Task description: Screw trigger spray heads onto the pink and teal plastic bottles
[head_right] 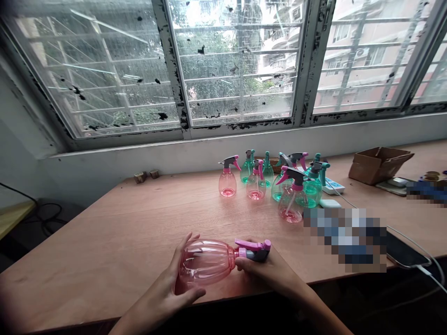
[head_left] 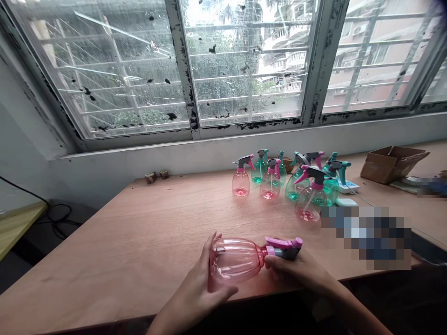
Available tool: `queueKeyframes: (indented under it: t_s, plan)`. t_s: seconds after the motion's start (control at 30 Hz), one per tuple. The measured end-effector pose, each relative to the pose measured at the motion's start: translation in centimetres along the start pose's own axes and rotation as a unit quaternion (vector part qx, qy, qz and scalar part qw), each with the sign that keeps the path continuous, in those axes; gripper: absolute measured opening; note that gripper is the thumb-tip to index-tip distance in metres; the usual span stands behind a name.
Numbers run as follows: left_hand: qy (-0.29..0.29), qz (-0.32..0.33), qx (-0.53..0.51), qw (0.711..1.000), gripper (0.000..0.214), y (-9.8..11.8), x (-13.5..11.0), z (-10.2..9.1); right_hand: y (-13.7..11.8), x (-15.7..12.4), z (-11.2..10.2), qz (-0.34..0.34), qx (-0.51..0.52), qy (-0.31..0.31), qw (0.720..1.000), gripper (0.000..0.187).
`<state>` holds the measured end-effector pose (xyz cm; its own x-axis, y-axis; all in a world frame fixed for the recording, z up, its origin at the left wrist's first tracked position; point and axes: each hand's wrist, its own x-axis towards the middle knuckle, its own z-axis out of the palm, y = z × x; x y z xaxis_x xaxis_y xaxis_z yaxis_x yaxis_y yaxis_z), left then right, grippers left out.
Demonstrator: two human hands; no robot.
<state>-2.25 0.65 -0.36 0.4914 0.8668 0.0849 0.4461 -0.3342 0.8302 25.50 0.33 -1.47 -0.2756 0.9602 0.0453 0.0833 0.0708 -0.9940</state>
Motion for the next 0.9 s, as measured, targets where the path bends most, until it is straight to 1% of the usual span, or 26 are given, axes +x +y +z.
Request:
queueKeyframes:
  t_s: [0.1, 0.3, 0.37, 0.43, 0.53, 0.63, 0.7, 0.77, 0.83, 0.9]
  plan:
    - [0.004, 0.001, 0.018, 1.000, 0.103, -0.1, 0.0, 0.1, 0.1, 0.0, 0.0, -0.003, 0.004, -0.004, 1.000, 0.035]
    - [-0.003, -0.011, -0.064, 0.998, 0.083, -0.4, -0.3, -0.7, -0.7, -0.5, -0.2, -0.007, -0.032, -0.034, 0.999, 0.025]
    - [-0.002, -0.018, -0.067, 0.998, 0.081, -0.3, -0.3, -0.8, -0.6, -0.5, -0.2, -0.012, -0.044, -0.033, 0.998, 0.024]
    - [-0.007, -0.022, -0.055, 0.998, 0.080, -0.3, -0.3, -0.7, -0.4, -0.3, -0.2, -0.012, -0.033, -0.027, 0.999, 0.025]
    - [-0.008, -0.015, -0.020, 1.000, 0.091, -0.1, -0.3, -0.4, 0.3, 0.0, -0.2, -0.007, -0.010, -0.008, 1.000, 0.030]
    - [0.006, 0.000, 0.021, 1.000, 0.099, 0.1, -0.2, -0.1, 0.6, 0.1, -0.2, -0.007, -0.021, 0.000, 1.000, 0.036]
    - [0.013, 0.007, 0.031, 0.999, 0.104, 0.0, -0.1, 0.0, 0.5, 0.1, -0.2, -0.014, -0.018, -0.006, 1.000, 0.035]
    - [0.010, 0.009, 0.016, 1.000, 0.107, -0.2, -0.2, 0.0, 0.2, -0.1, -0.2, -0.018, -0.006, -0.018, 1.000, 0.030]
    - [0.001, 0.007, -0.009, 1.000, 0.101, -0.4, -0.2, -0.2, -0.1, -0.2, -0.2, -0.021, -0.007, -0.030, 0.999, 0.026]
    - [-0.006, 0.003, -0.027, 1.000, 0.088, -0.6, -0.3, -0.4, -0.3, -0.3, -0.3, -0.025, -0.022, -0.041, 0.999, 0.023]
